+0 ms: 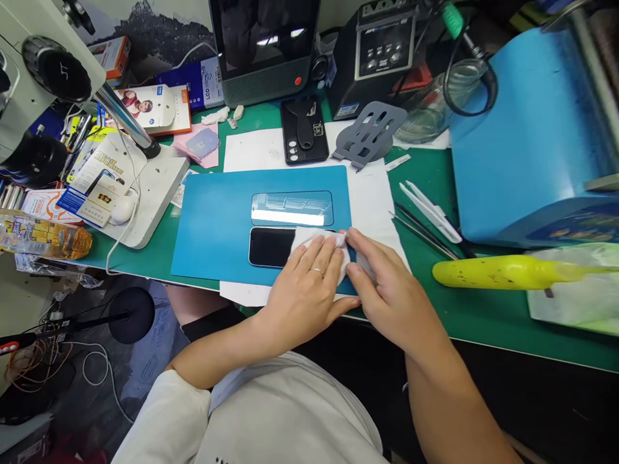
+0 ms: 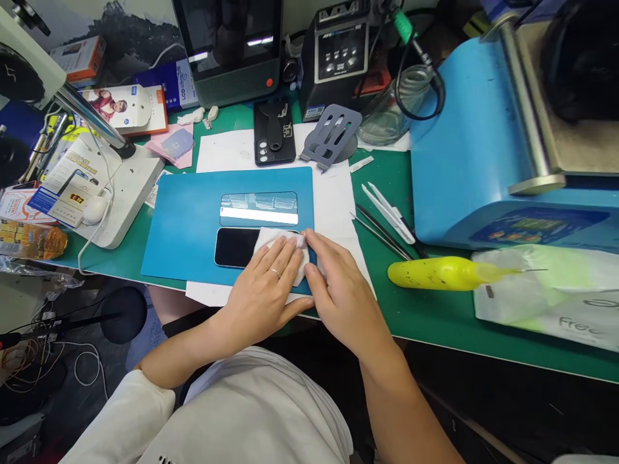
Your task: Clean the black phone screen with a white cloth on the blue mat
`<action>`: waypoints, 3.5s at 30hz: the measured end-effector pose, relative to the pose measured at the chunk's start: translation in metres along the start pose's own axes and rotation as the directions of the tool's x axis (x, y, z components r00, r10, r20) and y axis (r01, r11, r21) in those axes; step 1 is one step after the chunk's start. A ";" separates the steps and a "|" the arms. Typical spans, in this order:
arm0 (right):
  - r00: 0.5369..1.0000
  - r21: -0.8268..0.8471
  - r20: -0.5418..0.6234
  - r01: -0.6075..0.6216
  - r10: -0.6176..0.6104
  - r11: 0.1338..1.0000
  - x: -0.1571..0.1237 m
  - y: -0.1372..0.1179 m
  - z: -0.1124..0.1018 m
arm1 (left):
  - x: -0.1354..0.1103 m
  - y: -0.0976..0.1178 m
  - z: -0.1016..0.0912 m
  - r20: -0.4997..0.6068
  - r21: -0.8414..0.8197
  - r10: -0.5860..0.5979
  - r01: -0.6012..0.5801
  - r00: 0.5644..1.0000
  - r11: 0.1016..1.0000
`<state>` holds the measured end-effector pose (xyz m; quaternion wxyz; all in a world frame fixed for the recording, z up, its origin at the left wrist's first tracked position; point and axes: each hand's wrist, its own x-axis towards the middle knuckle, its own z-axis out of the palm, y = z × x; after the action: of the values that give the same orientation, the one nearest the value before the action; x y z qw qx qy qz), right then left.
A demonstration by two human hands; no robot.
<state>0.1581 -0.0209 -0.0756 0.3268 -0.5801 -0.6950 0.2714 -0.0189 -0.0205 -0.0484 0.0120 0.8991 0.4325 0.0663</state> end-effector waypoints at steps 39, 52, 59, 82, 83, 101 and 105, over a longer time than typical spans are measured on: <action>0.998 -0.003 -0.014 0.068 -0.068 0.998 -0.001 -0.003 -0.001 | -0.024 -0.016 -0.007 0.023 -0.117 0.053 -0.050 0.998 0.992; 0.995 -0.020 -0.004 0.104 -0.104 0.994 0.002 -0.005 0.002 | -0.052 -0.052 -0.019 0.010 -0.056 -0.181 0.181 0.983 0.982; 0.993 -0.028 -0.003 0.120 -0.120 0.992 0.000 0.000 0.003 | -0.025 -0.035 -0.009 -0.012 -0.035 -0.111 0.111 0.994 0.993; 0.982 -0.083 0.029 0.187 -0.186 0.979 0.000 0.009 0.008 | -0.026 -0.034 -0.002 0.000 -0.129 -0.051 0.051 0.999 0.990; 0.982 -0.086 0.025 0.187 -0.185 0.979 -0.001 0.009 0.009 | -0.026 -0.034 -0.001 -0.007 -0.133 -0.057 0.055 0.998 0.990; 0.983 -0.076 0.051 0.182 -0.178 0.980 0.001 0.007 0.012 | -0.057 -0.063 -0.014 -0.065 -0.054 -0.228 0.225 0.971 0.973; 0.982 -0.062 0.051 0.184 -0.181 0.981 0.001 0.006 0.011 | -0.047 -0.062 -0.011 -0.071 -0.034 -0.224 0.222 0.972 0.974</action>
<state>0.1530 -0.0187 -0.0873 0.3153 -0.5181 -0.7610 0.2302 -0.0977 -0.0189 -0.0479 0.0148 0.8415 0.5301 0.1034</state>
